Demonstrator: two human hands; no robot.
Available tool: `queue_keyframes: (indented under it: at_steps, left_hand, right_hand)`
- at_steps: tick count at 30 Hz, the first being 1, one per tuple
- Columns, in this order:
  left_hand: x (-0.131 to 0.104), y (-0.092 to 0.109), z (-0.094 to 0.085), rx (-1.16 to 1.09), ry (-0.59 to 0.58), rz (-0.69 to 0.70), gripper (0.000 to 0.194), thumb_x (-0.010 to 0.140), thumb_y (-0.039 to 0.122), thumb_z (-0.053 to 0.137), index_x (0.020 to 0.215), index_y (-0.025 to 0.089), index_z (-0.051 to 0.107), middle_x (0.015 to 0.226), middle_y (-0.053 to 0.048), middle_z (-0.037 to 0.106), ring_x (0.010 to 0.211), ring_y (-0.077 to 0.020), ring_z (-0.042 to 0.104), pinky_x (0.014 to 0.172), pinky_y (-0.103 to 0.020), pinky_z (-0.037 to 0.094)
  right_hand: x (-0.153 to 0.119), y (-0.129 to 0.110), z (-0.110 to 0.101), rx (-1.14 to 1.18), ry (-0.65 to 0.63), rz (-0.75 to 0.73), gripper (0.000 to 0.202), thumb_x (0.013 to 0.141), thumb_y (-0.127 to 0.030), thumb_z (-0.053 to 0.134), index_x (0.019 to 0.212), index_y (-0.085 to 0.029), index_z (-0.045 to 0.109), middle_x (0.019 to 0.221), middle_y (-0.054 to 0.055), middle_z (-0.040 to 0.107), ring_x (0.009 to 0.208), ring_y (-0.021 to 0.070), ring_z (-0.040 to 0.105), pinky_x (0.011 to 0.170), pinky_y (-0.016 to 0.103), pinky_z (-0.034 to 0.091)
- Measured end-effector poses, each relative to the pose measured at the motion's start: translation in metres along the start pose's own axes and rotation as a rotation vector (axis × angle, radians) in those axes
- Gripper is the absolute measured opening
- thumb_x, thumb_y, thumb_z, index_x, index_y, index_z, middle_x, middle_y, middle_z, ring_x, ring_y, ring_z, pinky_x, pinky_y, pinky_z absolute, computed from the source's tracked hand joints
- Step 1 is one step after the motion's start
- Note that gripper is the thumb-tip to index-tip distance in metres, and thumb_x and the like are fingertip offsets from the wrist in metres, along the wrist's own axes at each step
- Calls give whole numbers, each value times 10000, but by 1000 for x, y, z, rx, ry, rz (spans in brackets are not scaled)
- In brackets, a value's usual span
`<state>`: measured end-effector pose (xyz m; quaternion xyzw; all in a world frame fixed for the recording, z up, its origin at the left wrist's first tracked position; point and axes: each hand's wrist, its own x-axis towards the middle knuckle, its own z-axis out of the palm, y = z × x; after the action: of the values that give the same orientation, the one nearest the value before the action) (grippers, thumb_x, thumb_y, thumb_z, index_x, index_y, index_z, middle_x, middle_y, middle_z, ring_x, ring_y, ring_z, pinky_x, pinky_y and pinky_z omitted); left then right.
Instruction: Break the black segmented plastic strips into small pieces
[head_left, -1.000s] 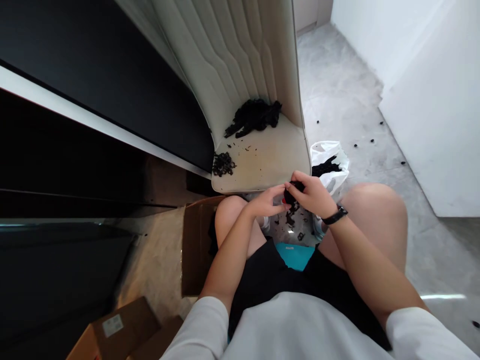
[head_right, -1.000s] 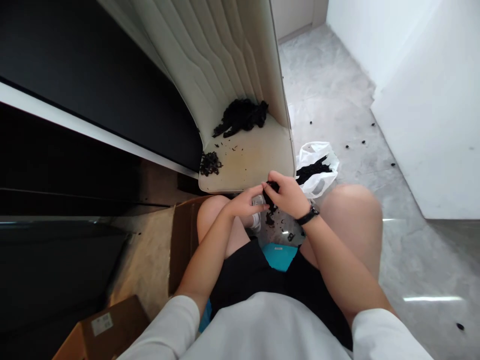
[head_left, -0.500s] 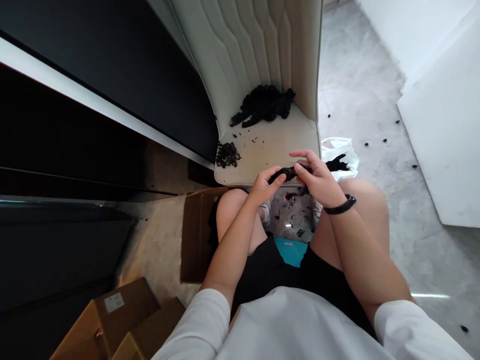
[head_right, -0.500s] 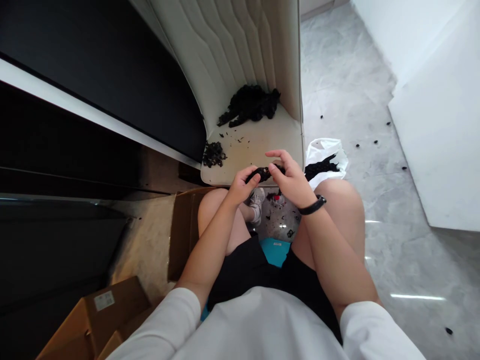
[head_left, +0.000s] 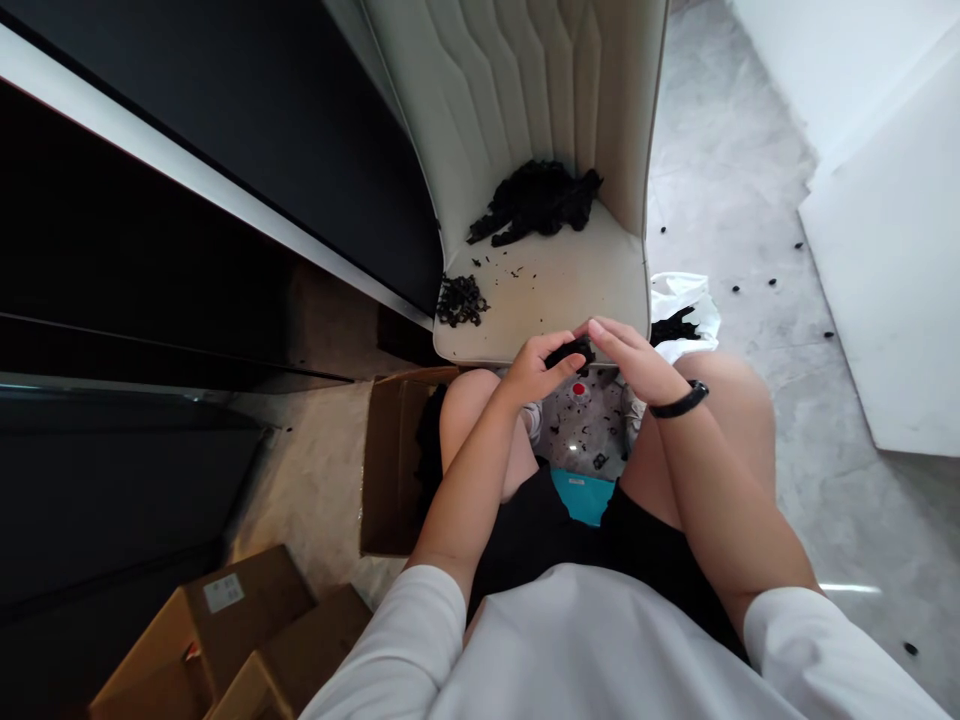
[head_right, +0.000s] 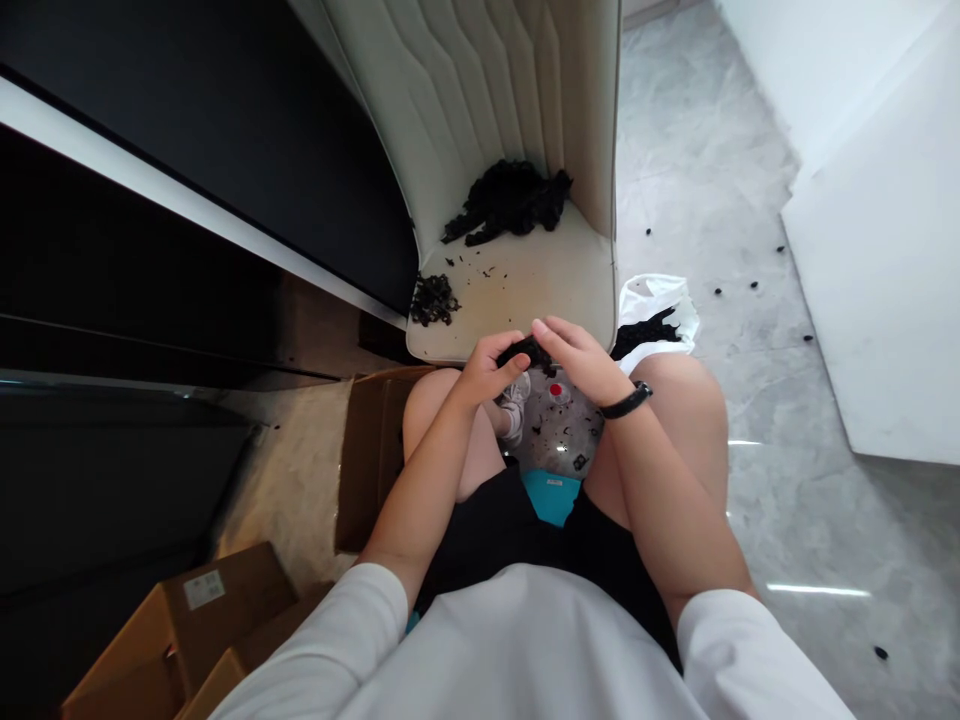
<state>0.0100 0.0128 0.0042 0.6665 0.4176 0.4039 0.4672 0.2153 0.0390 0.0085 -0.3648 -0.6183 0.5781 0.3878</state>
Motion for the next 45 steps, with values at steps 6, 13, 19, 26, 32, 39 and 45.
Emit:
queue_keyframes:
  at_steps: [6, 13, 19, 26, 32, 39, 45]
  left_hand:
    - [2, -3, -3, 5, -7, 14, 666, 830, 834, 840, 786, 183, 705, 660, 16, 619, 637, -130, 549, 633, -286, 430]
    - [5, -4, 0, -21, -32, -1, 512, 882, 661, 902, 988, 166, 835, 814, -44, 816, 759, -189, 754, 787, -329, 581]
    - [5, -9, -2, 86, -6, 63, 606, 870, 733, 874, 1028, 149, 851, 878, -52, 789, 800, -176, 686, 762, -307, 540]
    - [9, -22, 9, -61, 29, -83, 737, 869, 880, 766, 961, 149, 796, 719, -3, 652, 664, -130, 586, 642, -276, 478]
    - [12, -32, 23, -282, 44, -154, 693, 923, 886, 702, 918, 194, 715, 651, 50, 493, 554, -93, 443, 522, -265, 377]
    - [4, -37, 18, -288, 106, -74, 689, 951, 869, 689, 790, 213, 555, 671, 45, 425, 602, -94, 430, 562, -261, 378]
    - [-1, -32, 16, -398, 148, -133, 757, 924, 965, 599, 802, 218, 597, 662, 29, 462, 567, -108, 437, 557, -282, 384]
  right_hand:
    - [0, -2, 4, 7, -126, 52, 703, 1001, -876, 622, 793, -205, 658, 729, 13, 608, 703, 175, 552, 651, 317, 452]
    - [-1, 0, 12, 29, -121, 21, 715, 1009, -886, 591, 762, -216, 624, 630, -12, 553, 577, 155, 528, 576, 315, 393]
    - [-2, -3, 13, -134, 4, -83, 732, 1047, -866, 526, 695, -224, 530, 627, -4, 497, 648, 159, 448, 620, 325, 346]
    - [1, 4, 15, -313, 66, -144, 705, 1070, -809, 489, 670, -229, 495, 628, 22, 542, 641, 168, 456, 639, 341, 349]
    - [1, -2, 20, 2, -14, -2, 723, 1010, -902, 543, 832, -218, 695, 740, 68, 721, 670, 227, 657, 648, 356, 518]
    - [-1, -6, 27, 17, 62, -132, 747, 979, -922, 600, 701, -232, 530, 650, -7, 468, 624, 147, 400, 596, 327, 371]
    - [-3, 1, 34, 121, 116, -135, 684, 1046, -851, 578, 745, -238, 539, 670, 7, 540, 628, 164, 483, 597, 339, 385]
